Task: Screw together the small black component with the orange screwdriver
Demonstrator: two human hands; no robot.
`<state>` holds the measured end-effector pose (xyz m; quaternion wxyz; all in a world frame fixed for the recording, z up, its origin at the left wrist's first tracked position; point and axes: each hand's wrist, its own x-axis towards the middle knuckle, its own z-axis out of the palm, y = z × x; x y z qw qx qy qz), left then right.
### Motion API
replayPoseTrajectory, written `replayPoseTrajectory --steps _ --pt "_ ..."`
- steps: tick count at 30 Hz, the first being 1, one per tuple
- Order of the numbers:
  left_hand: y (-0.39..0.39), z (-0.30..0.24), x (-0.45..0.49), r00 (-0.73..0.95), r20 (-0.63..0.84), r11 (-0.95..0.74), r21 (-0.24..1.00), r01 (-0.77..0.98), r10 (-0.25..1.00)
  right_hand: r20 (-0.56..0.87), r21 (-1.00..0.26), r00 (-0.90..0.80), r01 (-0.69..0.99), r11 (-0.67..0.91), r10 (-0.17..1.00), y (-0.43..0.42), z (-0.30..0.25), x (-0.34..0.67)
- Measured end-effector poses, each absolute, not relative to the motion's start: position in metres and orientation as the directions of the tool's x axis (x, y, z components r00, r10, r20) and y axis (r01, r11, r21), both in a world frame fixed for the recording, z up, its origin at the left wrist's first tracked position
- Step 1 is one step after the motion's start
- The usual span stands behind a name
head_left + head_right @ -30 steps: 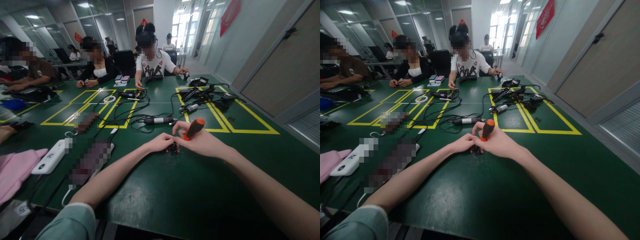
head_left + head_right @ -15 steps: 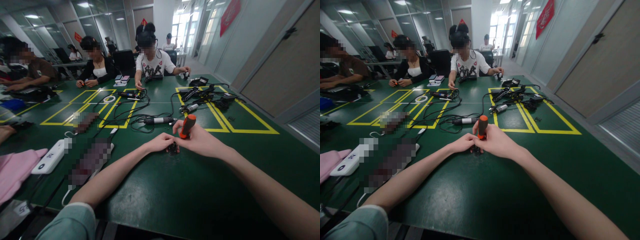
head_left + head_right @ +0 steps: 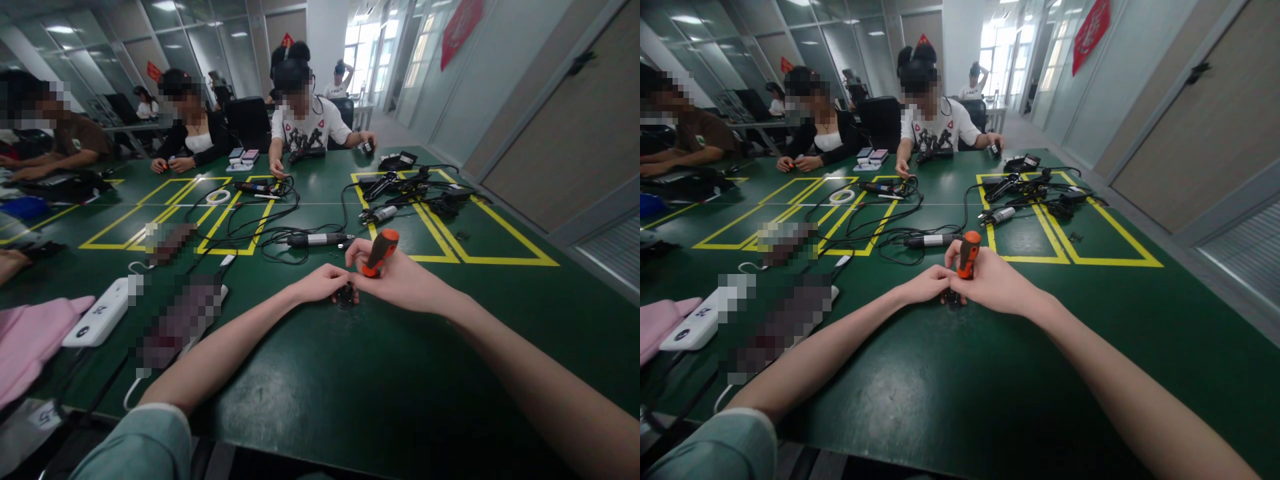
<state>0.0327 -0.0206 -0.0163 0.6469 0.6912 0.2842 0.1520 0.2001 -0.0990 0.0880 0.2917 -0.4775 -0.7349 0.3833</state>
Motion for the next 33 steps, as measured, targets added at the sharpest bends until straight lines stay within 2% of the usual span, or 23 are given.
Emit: replayPoseTrajectory --steps 10,17,33 --pt "-0.021 -0.0149 0.0331 0.794 -0.16 -0.014 0.978 0.208 0.587 0.077 -0.834 -0.361 0.487 0.258 0.929 -0.0998 0.0904 0.1994" --pt "-0.0215 -0.0189 0.0329 0.789 -0.17 -0.011 0.976 0.218 0.59 0.019 -0.843 -0.355 0.497 0.206 0.935 -0.1 0.0902 0.1974" --pt "-0.0204 -0.0149 0.0322 0.781 -0.182 -0.002 0.974 0.228 0.597 0.071 -0.851 -0.352 0.466 0.241 0.933 -0.0992 0.0892 0.1987"
